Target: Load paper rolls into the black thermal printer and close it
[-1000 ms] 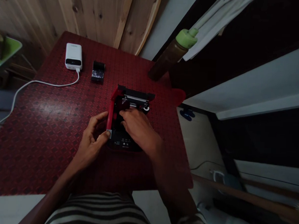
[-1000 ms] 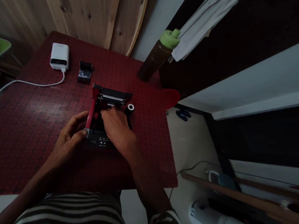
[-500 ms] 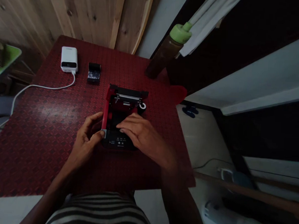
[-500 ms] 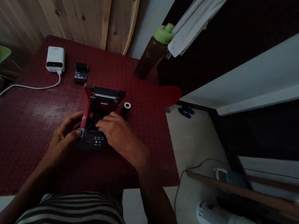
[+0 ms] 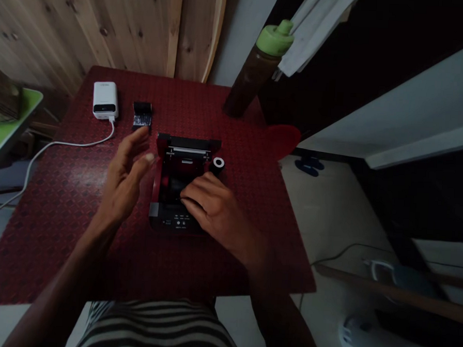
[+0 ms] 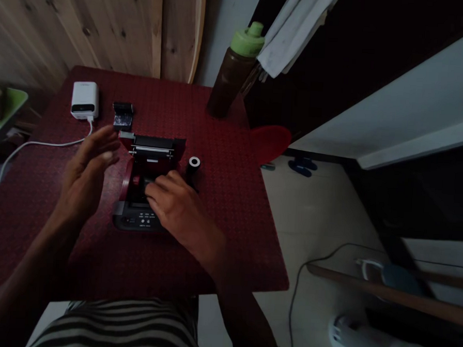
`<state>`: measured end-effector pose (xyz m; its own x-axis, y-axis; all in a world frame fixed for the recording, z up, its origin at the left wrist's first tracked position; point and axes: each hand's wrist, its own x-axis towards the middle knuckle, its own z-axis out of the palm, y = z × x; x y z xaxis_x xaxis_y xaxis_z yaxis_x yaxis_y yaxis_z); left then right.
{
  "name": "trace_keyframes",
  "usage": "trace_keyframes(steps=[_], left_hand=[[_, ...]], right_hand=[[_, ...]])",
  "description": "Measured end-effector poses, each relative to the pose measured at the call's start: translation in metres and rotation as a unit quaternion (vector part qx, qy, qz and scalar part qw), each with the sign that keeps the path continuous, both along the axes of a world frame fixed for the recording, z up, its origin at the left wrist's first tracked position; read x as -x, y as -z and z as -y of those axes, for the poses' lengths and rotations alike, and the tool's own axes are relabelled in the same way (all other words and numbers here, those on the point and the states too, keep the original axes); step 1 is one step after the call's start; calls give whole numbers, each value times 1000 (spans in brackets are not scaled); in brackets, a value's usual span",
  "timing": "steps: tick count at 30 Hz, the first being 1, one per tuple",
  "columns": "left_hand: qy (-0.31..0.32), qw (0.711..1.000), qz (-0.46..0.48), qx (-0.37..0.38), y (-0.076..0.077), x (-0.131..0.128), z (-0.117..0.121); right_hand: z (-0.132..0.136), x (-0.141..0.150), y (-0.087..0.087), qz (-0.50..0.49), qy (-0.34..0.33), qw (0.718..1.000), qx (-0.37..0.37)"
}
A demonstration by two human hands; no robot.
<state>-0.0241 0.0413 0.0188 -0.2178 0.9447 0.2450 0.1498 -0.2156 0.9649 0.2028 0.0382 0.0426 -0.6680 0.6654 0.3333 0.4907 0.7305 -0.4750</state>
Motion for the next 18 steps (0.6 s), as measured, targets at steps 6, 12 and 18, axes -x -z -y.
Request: trace_keyframes(steps=[6, 12, 18], left_hand=[[4, 1000, 18, -6, -19, -16, -20], [-6, 998, 45, 39, -10, -18, 11], [34, 986, 106, 128, 15, -16, 43]], right_hand=[[34, -3, 5, -36, 71, 995, -58], [54, -3, 10, -55, 105, 985, -124], [57, 0, 15, -54, 116, 980, -152]])
